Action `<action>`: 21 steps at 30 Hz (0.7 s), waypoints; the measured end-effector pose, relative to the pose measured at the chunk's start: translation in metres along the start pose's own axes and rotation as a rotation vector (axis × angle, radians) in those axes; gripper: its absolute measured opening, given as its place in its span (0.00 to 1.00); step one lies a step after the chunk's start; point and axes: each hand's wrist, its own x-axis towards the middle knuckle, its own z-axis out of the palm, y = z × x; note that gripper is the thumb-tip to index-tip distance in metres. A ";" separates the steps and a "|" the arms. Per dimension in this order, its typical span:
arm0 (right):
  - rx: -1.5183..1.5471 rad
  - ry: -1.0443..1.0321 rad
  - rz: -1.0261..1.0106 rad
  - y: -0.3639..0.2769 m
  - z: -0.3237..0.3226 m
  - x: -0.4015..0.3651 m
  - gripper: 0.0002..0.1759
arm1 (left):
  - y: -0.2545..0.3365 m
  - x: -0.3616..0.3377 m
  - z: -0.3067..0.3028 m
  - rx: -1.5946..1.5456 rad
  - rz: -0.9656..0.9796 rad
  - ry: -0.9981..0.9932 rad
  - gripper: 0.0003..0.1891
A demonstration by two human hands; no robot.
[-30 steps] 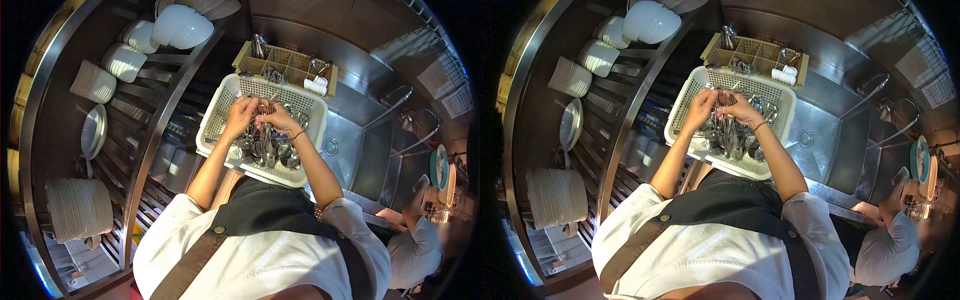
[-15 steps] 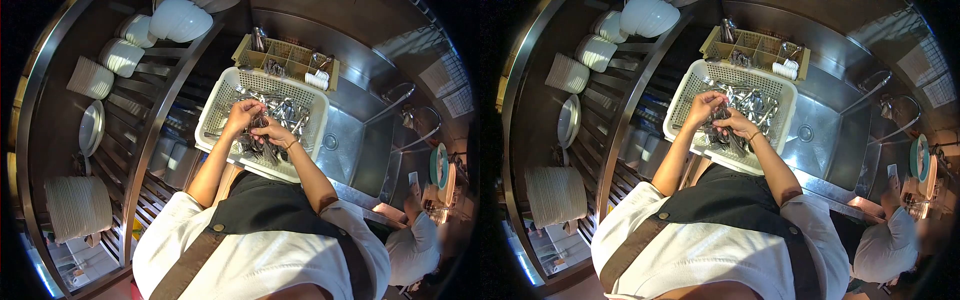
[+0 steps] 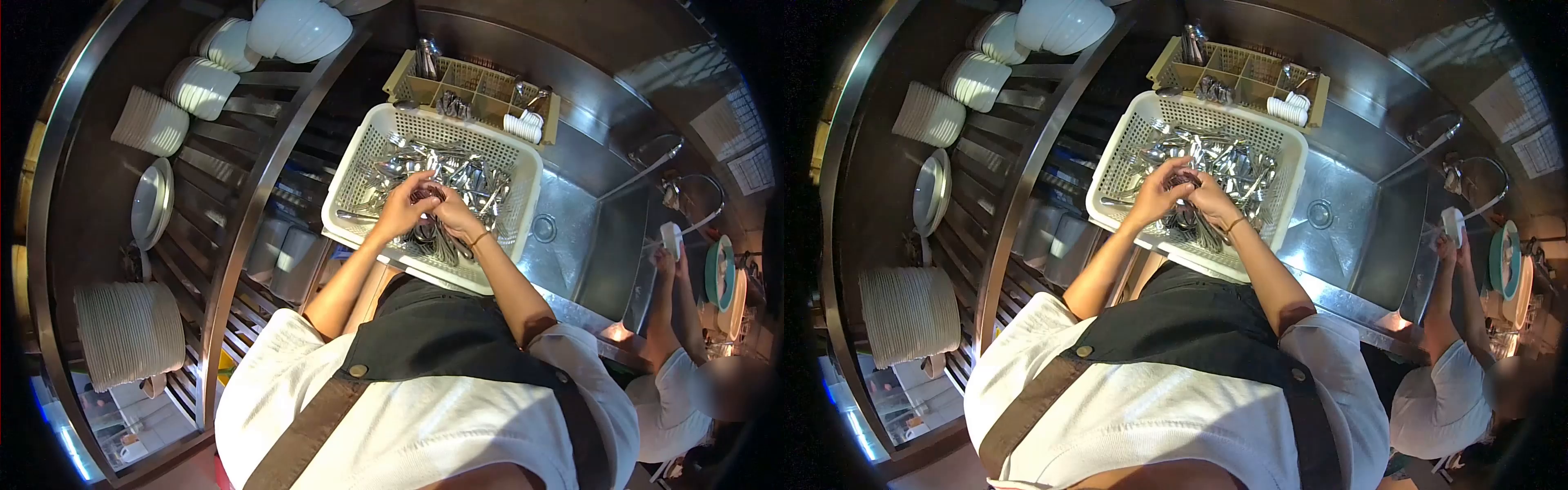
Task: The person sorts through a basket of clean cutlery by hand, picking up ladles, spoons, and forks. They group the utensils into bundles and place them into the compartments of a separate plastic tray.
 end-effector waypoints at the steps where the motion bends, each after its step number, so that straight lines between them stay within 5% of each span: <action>1: -0.012 -0.003 0.014 -0.003 0.003 -0.005 0.17 | 0.001 -0.002 0.005 -0.054 -0.063 0.123 0.25; 3: -0.035 -0.003 0.035 -0.010 0.008 -0.017 0.16 | -0.002 -0.008 0.002 -0.317 -0.166 0.099 0.22; 5: -0.043 0.021 0.070 -0.023 0.014 -0.031 0.16 | -0.022 -0.008 -0.017 -0.147 0.127 0.230 0.15; 7: -0.210 0.017 0.102 -0.030 0.011 -0.039 0.15 | -0.051 -0.003 -0.054 -0.027 0.086 0.504 0.10; 9: -0.172 -0.076 0.026 -0.029 -0.004 -0.038 0.16 | -0.052 -0.010 -0.084 0.420 -0.026 0.632 0.10; 13: -0.110 -0.011 -0.157 -0.043 -0.007 -0.040 0.16 | -0.066 -0.004 -0.102 0.646 -0.102 0.646 0.13; 16: -0.144 0.056 -0.126 -0.034 0.002 -0.034 0.09 | -0.074 0.011 -0.093 0.695 -0.515 0.491 0.21; 19: -0.345 0.202 -0.074 0.005 0.016 -0.039 0.16 | -0.079 0.013 -0.099 0.747 -0.535 0.408 0.19; 21: -0.313 0.254 -0.094 0.024 0.024 -0.048 0.21 | -0.073 0.008 -0.107 0.889 -0.376 0.570 0.10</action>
